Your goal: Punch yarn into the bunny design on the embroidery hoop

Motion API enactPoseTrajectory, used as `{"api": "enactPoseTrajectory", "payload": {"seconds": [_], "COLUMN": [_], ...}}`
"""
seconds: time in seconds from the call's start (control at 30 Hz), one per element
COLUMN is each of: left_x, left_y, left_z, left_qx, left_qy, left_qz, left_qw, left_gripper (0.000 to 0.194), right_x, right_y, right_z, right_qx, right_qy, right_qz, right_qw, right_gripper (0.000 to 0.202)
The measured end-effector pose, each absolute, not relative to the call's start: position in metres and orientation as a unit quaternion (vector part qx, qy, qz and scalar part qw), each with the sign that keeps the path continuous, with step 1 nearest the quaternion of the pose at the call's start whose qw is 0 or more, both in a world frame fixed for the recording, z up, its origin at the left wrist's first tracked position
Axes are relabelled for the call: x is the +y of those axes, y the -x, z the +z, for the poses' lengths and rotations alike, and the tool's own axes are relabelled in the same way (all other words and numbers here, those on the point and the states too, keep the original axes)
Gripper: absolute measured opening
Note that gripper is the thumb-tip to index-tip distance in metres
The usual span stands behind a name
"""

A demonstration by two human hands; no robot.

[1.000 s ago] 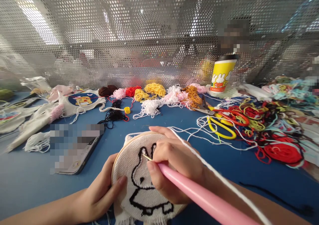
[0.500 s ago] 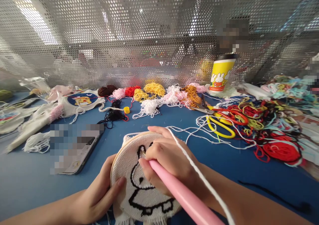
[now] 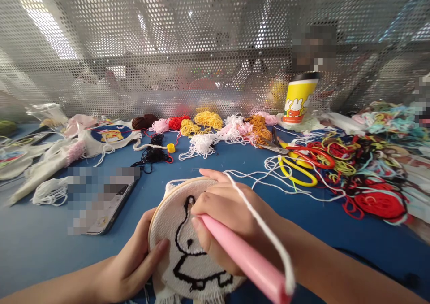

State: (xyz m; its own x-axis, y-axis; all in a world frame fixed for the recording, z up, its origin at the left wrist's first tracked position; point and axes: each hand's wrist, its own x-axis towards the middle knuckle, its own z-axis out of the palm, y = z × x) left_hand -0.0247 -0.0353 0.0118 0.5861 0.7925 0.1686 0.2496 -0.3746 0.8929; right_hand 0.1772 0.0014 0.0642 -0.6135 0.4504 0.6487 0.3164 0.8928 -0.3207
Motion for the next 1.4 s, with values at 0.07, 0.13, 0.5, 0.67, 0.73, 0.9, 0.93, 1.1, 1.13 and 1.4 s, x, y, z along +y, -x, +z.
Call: {"api": "enactPoseTrajectory", "payload": {"seconds": [0.07,0.13,0.5,0.67,0.73,0.9,0.93,1.1,1.13,1.4], "left_x": [-0.035,-0.036,-0.037,-0.035,-0.035,-0.038,-0.039,-0.038,-0.038,-0.036], "left_y": [0.025,0.024,0.024,0.024,0.024,0.027,0.027,0.026,0.026,0.027], "left_z": [0.012,0.012,0.010,0.011,0.011,0.014,0.014,0.014,0.014,0.012], "left_qx": [0.341,0.349,0.339,0.338,0.340,0.328,0.322,0.335,0.337,0.331], "left_qy": [-0.776,-0.772,-0.755,-0.768,-0.771,-0.795,-0.800,-0.791,-0.789,-0.783], "left_qz": [0.302,0.304,0.310,0.302,0.297,0.289,0.289,0.306,0.306,0.290], "left_qw": [0.436,0.436,0.469,0.452,0.449,0.420,0.416,0.411,0.412,0.440], "left_gripper": [0.036,0.035,0.034,0.036,0.037,0.040,0.040,0.039,0.039,0.038], "right_x": [0.000,0.001,0.003,0.004,0.004,0.003,0.004,0.004,0.004,0.000], "right_y": [-0.176,-0.176,-0.180,-0.179,-0.178,-0.172,-0.171,-0.172,-0.173,-0.177], "right_z": [0.064,0.064,0.054,0.059,0.061,0.057,0.056,0.056,0.057,0.060], "right_qx": [-0.882,-0.881,-0.916,-0.932,-0.939,-0.933,-0.929,-0.910,-0.902,-0.839], "right_qy": [0.246,0.266,0.246,0.249,0.248,0.230,0.215,0.185,0.184,0.224], "right_qz": [0.079,0.068,0.020,0.018,0.017,-0.020,-0.027,0.030,0.056,0.146], "right_qw": [0.394,0.385,0.317,0.262,0.236,0.276,0.301,0.371,0.387,0.474], "right_gripper": [0.008,0.009,0.024,0.021,0.022,0.028,0.027,0.010,0.008,0.011]}}
